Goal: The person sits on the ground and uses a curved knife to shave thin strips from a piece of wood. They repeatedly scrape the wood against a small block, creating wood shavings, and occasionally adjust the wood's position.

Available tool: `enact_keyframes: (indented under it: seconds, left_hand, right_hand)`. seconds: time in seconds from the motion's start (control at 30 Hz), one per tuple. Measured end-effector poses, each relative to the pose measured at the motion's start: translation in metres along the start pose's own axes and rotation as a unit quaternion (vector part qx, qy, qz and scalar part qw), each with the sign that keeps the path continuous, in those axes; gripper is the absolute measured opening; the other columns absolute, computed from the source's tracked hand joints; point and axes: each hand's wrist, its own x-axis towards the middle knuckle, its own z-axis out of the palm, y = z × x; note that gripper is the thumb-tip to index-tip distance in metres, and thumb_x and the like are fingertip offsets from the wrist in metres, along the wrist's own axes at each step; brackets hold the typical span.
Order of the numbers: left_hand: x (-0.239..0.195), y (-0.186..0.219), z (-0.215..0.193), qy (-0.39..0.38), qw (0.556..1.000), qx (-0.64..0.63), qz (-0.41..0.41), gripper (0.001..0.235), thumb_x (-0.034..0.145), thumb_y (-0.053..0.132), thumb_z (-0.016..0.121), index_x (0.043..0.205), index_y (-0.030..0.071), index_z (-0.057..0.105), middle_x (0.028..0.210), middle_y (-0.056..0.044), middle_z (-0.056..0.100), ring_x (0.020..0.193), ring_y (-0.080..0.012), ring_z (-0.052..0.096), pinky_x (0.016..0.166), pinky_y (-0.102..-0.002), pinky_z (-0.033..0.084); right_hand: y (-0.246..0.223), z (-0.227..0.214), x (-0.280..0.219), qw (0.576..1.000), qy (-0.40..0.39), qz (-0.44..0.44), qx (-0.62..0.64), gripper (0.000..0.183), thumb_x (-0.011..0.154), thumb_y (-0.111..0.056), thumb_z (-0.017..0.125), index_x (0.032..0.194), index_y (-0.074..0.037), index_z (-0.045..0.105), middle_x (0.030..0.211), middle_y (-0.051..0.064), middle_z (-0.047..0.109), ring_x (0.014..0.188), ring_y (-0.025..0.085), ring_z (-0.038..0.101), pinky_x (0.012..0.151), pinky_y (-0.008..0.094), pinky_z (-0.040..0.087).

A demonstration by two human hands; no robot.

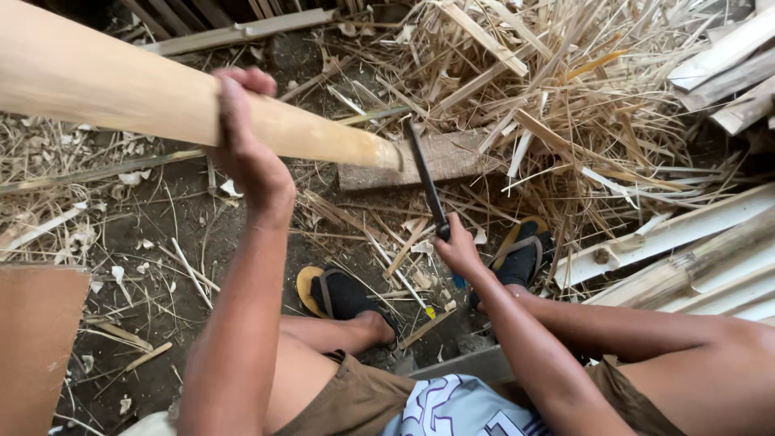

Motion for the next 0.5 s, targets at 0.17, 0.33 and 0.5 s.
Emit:
enact_keyframes:
  seconds: [0.17, 0.33, 0.5]
  left_hand:
    - [-0.007, -0.027, -0.026, -0.009, 0.990, 0.140, 0.035, 0.026, 0.118, 0.031, 0.045, 0.108, 0.010, 0.056, 0.088, -0.006, 0.060, 0.083, -0.0143, 0.064, 0.095, -0.037, 0.064]
    - [0.010, -0.034, -0.037, 0.064, 0.992, 0.109, 0.027, 0.020, 0.113, 0.024, 0.049, 0.109, 0.006, 0.056, 0.088, -0.007, 0.063, 0.081, -0.0192, 0.067, 0.084, -0.039, 0.065]
    - [0.000, -0.031, -0.034, 0.074, 0.987, 0.135, 0.042, 0.016, 0.110, 0.019, 0.048, 0.108, 0.007, 0.057, 0.085, -0.007, 0.064, 0.078, -0.0188, 0.069, 0.079, -0.040, 0.067]
  right_hand:
    - [-0.071, -0.032, 0.002, 0.996, -0.028, 0.061, 0.053, 0.030, 0.087, -0.012, 0.068, 0.110, -0.005, 0.051, 0.079, 0.017, 0.065, 0.064, 0.026, 0.068, 0.054, 0.040, 0.055]
    - [-0.180, -0.097, 0.007, 0.975, 0.068, -0.194, 0.080, 0.028, 0.096, -0.012, 0.070, 0.108, -0.004, 0.047, 0.083, 0.006, 0.061, 0.066, 0.013, 0.065, 0.056, 0.028, 0.060]
    - [-0.185, -0.096, 0.030, 0.901, 0.218, -0.359, 0.112, 0.023, 0.102, -0.008, 0.069, 0.113, 0.000, 0.051, 0.080, 0.009, 0.059, 0.063, 0.015, 0.061, 0.056, 0.031, 0.053]
